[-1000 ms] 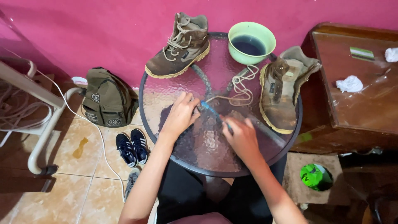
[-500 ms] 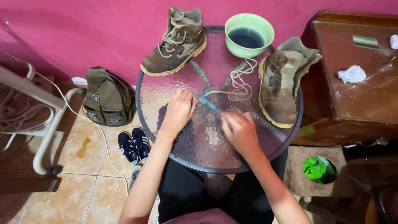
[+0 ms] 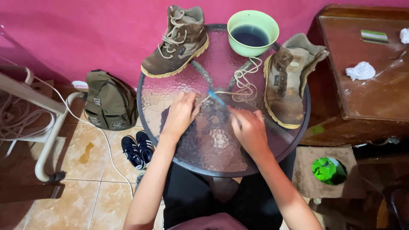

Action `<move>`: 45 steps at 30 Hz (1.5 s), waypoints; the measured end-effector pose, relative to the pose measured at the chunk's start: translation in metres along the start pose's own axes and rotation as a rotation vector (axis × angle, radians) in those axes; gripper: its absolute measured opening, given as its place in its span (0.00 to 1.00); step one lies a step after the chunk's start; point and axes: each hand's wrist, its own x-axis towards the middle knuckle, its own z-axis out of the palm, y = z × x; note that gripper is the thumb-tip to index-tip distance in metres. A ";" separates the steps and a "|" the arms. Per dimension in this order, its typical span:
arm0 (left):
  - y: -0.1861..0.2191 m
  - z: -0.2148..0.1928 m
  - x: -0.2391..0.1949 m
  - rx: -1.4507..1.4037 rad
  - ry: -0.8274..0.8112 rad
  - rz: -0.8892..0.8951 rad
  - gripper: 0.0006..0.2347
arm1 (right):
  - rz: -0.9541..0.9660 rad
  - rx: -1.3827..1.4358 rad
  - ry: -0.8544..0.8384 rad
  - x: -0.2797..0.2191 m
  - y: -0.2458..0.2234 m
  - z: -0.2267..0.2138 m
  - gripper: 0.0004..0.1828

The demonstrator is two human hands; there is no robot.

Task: The person scrubs a pair of beige shoe laces using a toothbrush and a cleaning solution from a green bowl. The laces are held on a glass table next to a pair of hiking boots.

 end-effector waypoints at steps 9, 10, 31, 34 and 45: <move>-0.004 -0.001 0.002 0.017 0.015 0.079 0.03 | -0.012 0.017 -0.044 -0.001 -0.011 -0.003 0.10; -0.005 -0.001 0.002 0.015 0.014 0.079 0.03 | -0.011 0.016 -0.046 0.000 -0.011 -0.003 0.10; -0.014 0.006 0.002 0.010 -0.099 0.131 0.08 | 0.045 -0.177 -0.019 0.006 -0.002 -0.008 0.16; -0.010 0.010 -0.002 0.066 -0.093 0.139 0.07 | 0.041 -0.054 -0.064 -0.001 -0.008 -0.008 0.15; -0.012 0.027 -0.007 0.282 0.000 0.179 0.05 | 0.058 -0.135 -0.065 -0.005 0.000 0.000 0.11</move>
